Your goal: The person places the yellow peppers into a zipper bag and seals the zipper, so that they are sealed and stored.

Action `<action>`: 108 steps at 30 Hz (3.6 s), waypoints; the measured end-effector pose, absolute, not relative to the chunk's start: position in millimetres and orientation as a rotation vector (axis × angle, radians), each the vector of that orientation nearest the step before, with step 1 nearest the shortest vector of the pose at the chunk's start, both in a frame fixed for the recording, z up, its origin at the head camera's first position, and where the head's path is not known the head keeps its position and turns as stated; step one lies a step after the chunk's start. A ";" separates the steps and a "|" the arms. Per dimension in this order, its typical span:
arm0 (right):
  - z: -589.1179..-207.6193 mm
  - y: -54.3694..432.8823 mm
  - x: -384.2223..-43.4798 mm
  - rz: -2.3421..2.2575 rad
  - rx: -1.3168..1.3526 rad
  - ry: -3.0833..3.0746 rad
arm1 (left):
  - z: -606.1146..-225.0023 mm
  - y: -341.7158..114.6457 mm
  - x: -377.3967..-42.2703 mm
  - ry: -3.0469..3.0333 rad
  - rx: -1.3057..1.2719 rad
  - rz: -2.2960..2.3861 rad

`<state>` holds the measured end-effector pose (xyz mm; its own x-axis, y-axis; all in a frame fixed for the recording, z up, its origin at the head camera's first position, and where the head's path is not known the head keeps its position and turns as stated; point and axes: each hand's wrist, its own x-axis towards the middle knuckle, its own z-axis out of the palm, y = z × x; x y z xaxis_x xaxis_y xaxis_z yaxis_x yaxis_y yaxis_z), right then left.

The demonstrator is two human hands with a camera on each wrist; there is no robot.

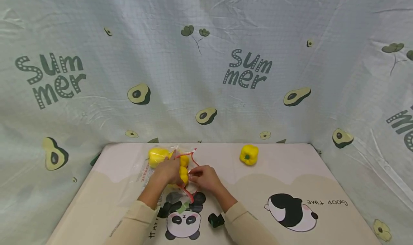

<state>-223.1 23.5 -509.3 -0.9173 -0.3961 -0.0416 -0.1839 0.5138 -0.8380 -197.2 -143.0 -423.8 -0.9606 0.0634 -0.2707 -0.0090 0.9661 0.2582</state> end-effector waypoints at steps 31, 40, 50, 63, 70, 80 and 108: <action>-498.6 9.8 -219.5 -1.234 -0.396 2.576 | -426.4 -145.5 -197.2 2.852 0.077 0.320; -497.3 6.5 -219.9 -1.205 -0.346 2.577 | -427.2 -144.1 -197.8 2.846 0.065 0.304; -493.9 -1.0 -218.3 -1.160 -0.291 2.606 | -428.4 -143.2 -197.5 2.841 0.035 0.332; -486.6 -6.9 -219.1 -1.131 -0.244 2.681 | -429.2 -144.7 -197.1 2.865 0.070 0.328; -487.3 10.9 -226.9 -1.310 -0.310 2.602 | -429.5 -142.9 -197.8 2.870 0.039 0.351; -476.8 60.9 -242.8 -1.508 -0.325 2.644 | -431.7 -146.3 -196.8 2.853 0.017 0.426; -445.3 186.0 -295.0 -1.432 -0.149 2.786 | -430.5 -144.7 -196.2 2.868 -0.002 0.390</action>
